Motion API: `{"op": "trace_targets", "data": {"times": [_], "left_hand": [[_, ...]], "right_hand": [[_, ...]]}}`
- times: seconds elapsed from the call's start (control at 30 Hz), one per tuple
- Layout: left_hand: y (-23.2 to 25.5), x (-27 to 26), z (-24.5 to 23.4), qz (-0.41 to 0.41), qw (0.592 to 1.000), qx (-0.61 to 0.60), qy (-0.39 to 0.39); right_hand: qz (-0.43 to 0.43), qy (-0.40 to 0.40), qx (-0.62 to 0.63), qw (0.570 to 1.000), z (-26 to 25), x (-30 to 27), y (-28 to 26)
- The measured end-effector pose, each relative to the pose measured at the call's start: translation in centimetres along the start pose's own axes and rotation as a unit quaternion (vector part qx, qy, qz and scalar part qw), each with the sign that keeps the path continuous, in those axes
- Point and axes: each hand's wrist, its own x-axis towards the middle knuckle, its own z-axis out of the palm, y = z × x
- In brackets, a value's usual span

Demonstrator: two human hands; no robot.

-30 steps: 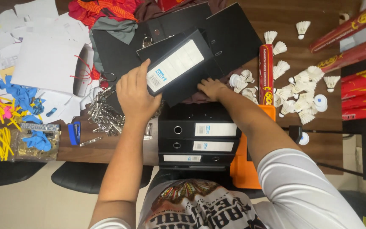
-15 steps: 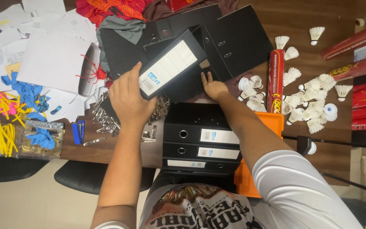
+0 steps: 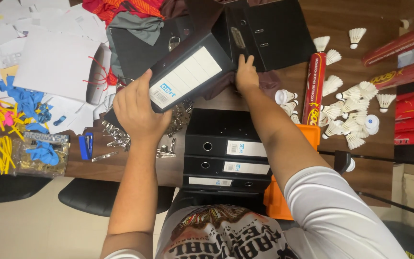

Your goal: Organizing and stacking black office binders on a workstation.

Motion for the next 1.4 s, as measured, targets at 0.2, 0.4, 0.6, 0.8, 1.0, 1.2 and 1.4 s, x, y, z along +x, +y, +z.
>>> {"op": "trace_targets", "data": {"times": [0.2, 0.4, 0.6, 0.8, 1.0, 1.2, 1.4], "left_hand": [[-0.1, -0.6, -1.4, 0.013, 1.0, -0.018, -0.006], [1.3, -1.6, -1.7, 0.027, 0.997, -0.063, -0.047], [3.4, -1.6, -1.6, 0.05, 0.986, -0.112, -0.109], [6.1, -1.7, -0.2, 0.074, 0.966, -0.183, -0.17], [7.5, -1.5, 2.0, 0.098, 0.952, -0.203, -0.207], [8.2, 0.2, 2.0, 0.151, 0.937, -0.157, -0.274], [8.0, -0.7, 4.8, 0.18, 0.916, -0.109, -0.34]], "right_hand": [[0.024, -0.056, 0.094, 0.994, 0.4, 2.0, 0.1], [-0.244, -0.048, -0.011, 0.968, -0.2, -2.1, 3.9], [-0.28, -0.263, -0.375, 0.843, -7.6, -9.9, 7.1], [0.023, -0.189, 0.176, 0.966, -9.2, -10.4, 12.9], [0.122, -0.026, 0.641, 0.757, -15.5, -16.2, 10.0], [0.152, -0.012, 0.628, 0.763, -13.6, -18.1, 10.6], [0.099, -0.02, 0.671, 0.735, -14.6, -20.5, 8.4]]}}
